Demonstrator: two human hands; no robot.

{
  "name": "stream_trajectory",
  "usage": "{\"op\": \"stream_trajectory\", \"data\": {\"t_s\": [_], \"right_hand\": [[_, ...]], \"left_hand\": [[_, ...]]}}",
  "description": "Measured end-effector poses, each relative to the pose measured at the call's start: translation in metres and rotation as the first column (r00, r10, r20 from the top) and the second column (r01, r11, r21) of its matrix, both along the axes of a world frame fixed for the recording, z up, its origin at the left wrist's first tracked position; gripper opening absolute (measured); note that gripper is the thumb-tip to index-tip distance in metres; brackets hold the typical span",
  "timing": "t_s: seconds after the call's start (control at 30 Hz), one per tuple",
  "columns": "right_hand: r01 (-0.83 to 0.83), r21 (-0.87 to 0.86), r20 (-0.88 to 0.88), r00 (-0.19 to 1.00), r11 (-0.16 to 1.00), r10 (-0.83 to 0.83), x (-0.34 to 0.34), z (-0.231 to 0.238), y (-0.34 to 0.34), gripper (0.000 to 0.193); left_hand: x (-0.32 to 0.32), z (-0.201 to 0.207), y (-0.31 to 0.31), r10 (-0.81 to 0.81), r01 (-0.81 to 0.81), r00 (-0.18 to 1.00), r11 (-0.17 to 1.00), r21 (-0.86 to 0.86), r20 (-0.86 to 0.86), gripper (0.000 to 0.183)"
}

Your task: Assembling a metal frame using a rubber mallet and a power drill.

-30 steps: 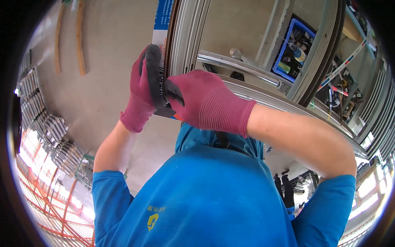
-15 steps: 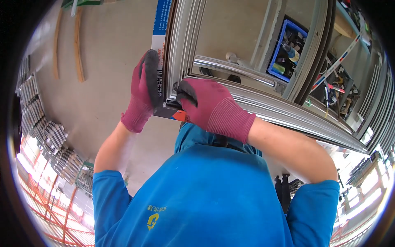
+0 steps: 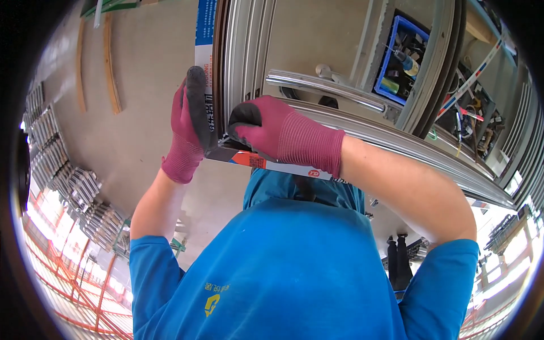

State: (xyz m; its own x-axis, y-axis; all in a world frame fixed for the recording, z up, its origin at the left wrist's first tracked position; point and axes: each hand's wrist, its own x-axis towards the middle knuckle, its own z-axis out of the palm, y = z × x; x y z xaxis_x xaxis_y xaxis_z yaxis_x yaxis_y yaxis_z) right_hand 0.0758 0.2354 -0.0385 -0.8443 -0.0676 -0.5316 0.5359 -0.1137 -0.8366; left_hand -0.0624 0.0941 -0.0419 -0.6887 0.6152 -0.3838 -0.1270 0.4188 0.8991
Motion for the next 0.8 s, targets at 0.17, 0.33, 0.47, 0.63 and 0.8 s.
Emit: {"op": "stream_trajectory", "data": {"t_s": [0.17,0.33,0.47,0.63,0.8], "right_hand": [[-0.019,0.064,0.092,0.996,0.998,0.013,-0.001,0.012,-0.007,0.027],[-0.024,0.511,-0.171,0.977,0.859,0.129,-0.003,0.034,-0.018,0.027],[-0.271,0.632,0.018,0.942,0.726,0.336,-0.017,0.052,-0.018,0.024],[-0.243,0.676,-0.053,0.926,0.696,0.375,-0.008,0.045,-0.019,0.019],[-0.095,0.336,0.009,0.995,0.937,0.098,0.001,0.025,-0.011,0.020]], "left_hand": [[-0.002,-0.005,-0.002,0.025,-0.023,0.996,1.000,-0.020,0.080,0.043],[-0.003,-0.011,-0.008,-0.213,0.325,0.630,0.946,0.005,-0.747,0.043],[-0.001,-0.008,-0.005,-0.098,0.111,0.969,0.993,0.045,-0.226,0.043],[0.002,-0.006,-0.002,-0.113,0.133,0.910,0.991,0.023,-0.399,0.043],[0.001,0.006,-0.001,-0.152,0.185,0.909,0.981,0.050,-0.389,0.043]]}}
